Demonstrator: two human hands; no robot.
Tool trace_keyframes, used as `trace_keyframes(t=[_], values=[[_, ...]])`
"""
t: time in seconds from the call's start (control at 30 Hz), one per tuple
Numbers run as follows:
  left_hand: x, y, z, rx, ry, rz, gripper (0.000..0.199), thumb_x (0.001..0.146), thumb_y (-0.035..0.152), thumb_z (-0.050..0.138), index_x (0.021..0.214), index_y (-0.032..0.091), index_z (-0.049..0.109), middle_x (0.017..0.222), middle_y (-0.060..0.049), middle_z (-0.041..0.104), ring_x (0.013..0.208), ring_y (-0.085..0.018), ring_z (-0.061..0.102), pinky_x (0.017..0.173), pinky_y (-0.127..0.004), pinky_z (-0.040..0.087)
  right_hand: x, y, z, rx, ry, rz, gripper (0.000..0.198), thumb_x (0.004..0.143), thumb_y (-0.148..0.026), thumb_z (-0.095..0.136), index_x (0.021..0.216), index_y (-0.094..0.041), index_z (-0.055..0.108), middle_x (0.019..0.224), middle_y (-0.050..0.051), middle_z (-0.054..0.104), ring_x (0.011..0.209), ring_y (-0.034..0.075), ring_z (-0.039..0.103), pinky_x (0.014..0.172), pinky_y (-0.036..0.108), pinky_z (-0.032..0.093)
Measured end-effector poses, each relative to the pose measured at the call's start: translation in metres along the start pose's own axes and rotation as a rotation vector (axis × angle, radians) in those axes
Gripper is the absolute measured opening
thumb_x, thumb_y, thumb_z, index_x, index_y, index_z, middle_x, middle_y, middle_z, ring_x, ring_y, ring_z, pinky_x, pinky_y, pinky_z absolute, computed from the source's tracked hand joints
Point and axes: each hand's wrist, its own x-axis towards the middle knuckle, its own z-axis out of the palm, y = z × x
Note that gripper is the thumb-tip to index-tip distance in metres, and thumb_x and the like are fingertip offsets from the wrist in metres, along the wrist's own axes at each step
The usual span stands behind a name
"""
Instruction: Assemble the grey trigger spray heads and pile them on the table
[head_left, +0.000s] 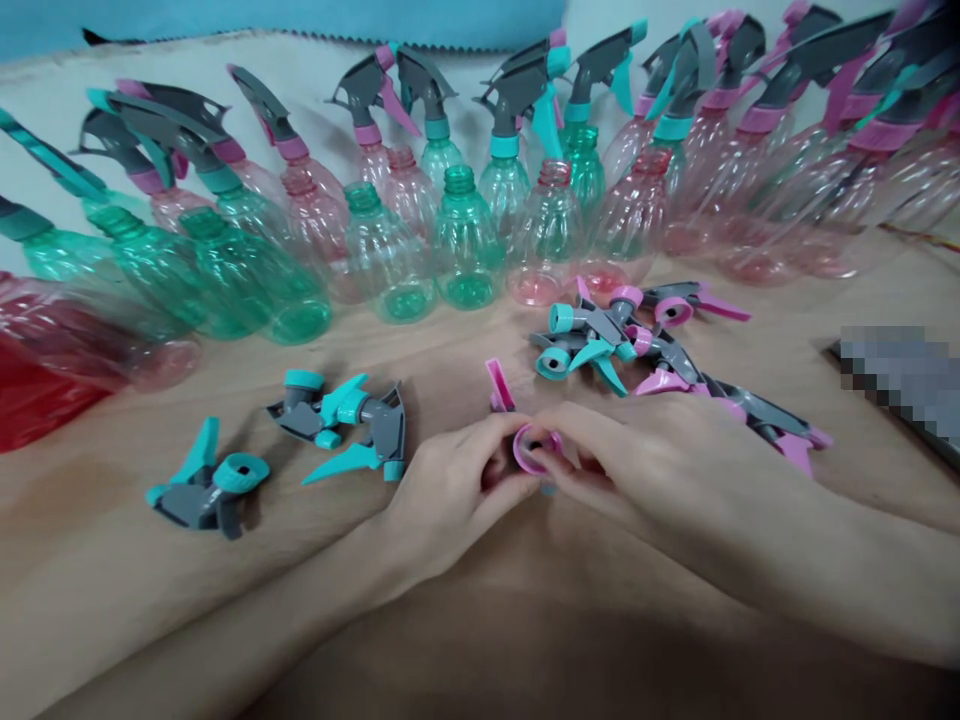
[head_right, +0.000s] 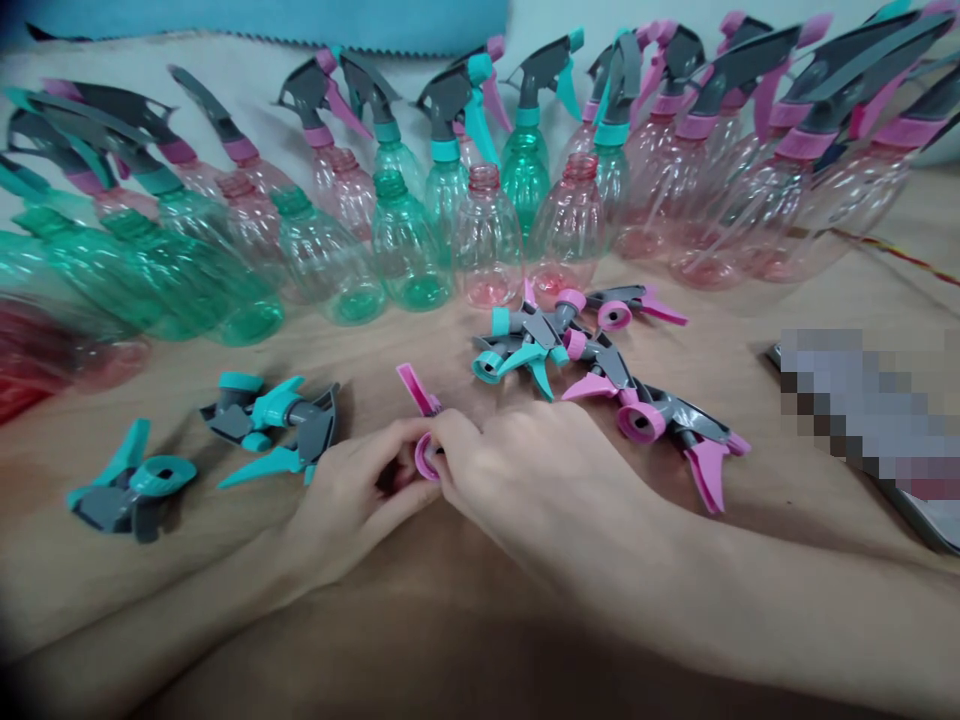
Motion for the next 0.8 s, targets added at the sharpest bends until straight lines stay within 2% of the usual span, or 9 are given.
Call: trace_keyframes(t=[0.07,0.13,0.27,0.37,0.47,0.57,0.67,0.8], values=[[-0.001,0.001,0.001,0.035,0.024,0.016,0.022,0.092,0.033,0.054,0.108,0.017,0.054,0.07,0.004,0.059,0.061,-0.012,0.057,0.061,-0.023,0.047,-0.003,-0.001,0.001,-0.144,0.072,-0.04,0.026,0.086,-0.018,0.043,0.074,-0.015,0.066,0.045,0.004,0.055,0.037,0.016,0.044,0.038,0.03,0.015],[-0.002,0.001,0.003,0.071,0.048,0.044,0.025,0.092,0.035,0.053,0.107,0.015,0.055,0.069,0.002,0.059,0.063,-0.013,0.059,0.064,-0.025,0.049,-0.004,-0.001,0.0,-0.191,0.088,-0.064,0.029,0.087,-0.019,0.041,0.075,-0.015,0.067,0.045,0.004,0.055,0.036,0.015,0.045,0.037,0.029,0.017],[-0.007,0.002,0.008,0.145,0.12,0.113,0.026,0.091,0.034,0.054,0.108,0.014,0.054,0.071,0.001,0.061,0.063,-0.014,0.061,0.067,-0.027,0.051,-0.01,0.001,-0.002,-0.101,0.035,-0.028,0.03,0.092,-0.028,0.04,0.083,-0.019,0.067,0.058,0.004,0.064,0.041,0.016,0.053,0.039,0.027,0.024],[-0.01,0.003,0.01,0.205,0.153,0.122,0.022,0.09,0.03,0.055,0.105,0.014,0.056,0.066,0.002,0.06,0.06,-0.014,0.06,0.066,-0.027,0.052,-0.013,0.0,0.002,-0.061,0.01,-0.034,0.029,0.093,-0.026,0.038,0.087,-0.019,0.065,0.061,0.003,0.065,0.047,0.018,0.056,0.042,0.028,0.027],[-0.012,0.004,0.01,0.211,0.167,0.147,0.017,0.088,0.026,0.055,0.098,0.013,0.057,0.064,0.001,0.06,0.059,-0.014,0.059,0.064,-0.027,0.051,-0.013,-0.006,0.01,-0.071,0.088,-0.074,0.024,0.09,-0.022,0.038,0.08,-0.017,0.059,0.052,0.001,0.056,0.042,0.016,0.05,0.041,0.027,0.025],[-0.011,0.007,0.01,0.198,0.158,0.16,0.014,0.085,0.026,0.054,0.091,0.013,0.057,0.072,-0.003,0.063,0.066,-0.017,0.061,0.064,-0.028,0.051,-0.011,-0.01,0.015,-0.048,0.171,-0.099,0.015,0.086,-0.022,0.043,0.076,-0.018,0.054,0.049,-0.002,0.049,0.039,0.014,0.044,0.041,0.027,0.023],[-0.012,0.01,0.007,0.18,0.122,0.095,0.017,0.085,0.025,0.054,0.097,0.013,0.056,0.084,-0.006,0.064,0.073,-0.018,0.062,0.066,-0.03,0.052,-0.011,-0.008,0.012,-0.001,0.091,-0.065,0.014,0.089,-0.027,0.043,0.084,-0.019,0.054,0.054,-0.003,0.053,0.042,0.014,0.047,0.042,0.027,0.026],[-0.02,0.011,-0.005,0.153,0.163,0.04,0.028,0.084,0.021,0.056,0.111,0.015,0.053,0.1,-0.007,0.063,0.089,-0.019,0.062,0.077,-0.031,0.052,-0.014,-0.005,0.0,0.185,-0.105,-0.099,0.025,0.092,-0.032,0.045,0.114,-0.021,0.052,0.073,-0.001,0.065,0.055,0.015,0.059,0.048,0.025,0.038]])
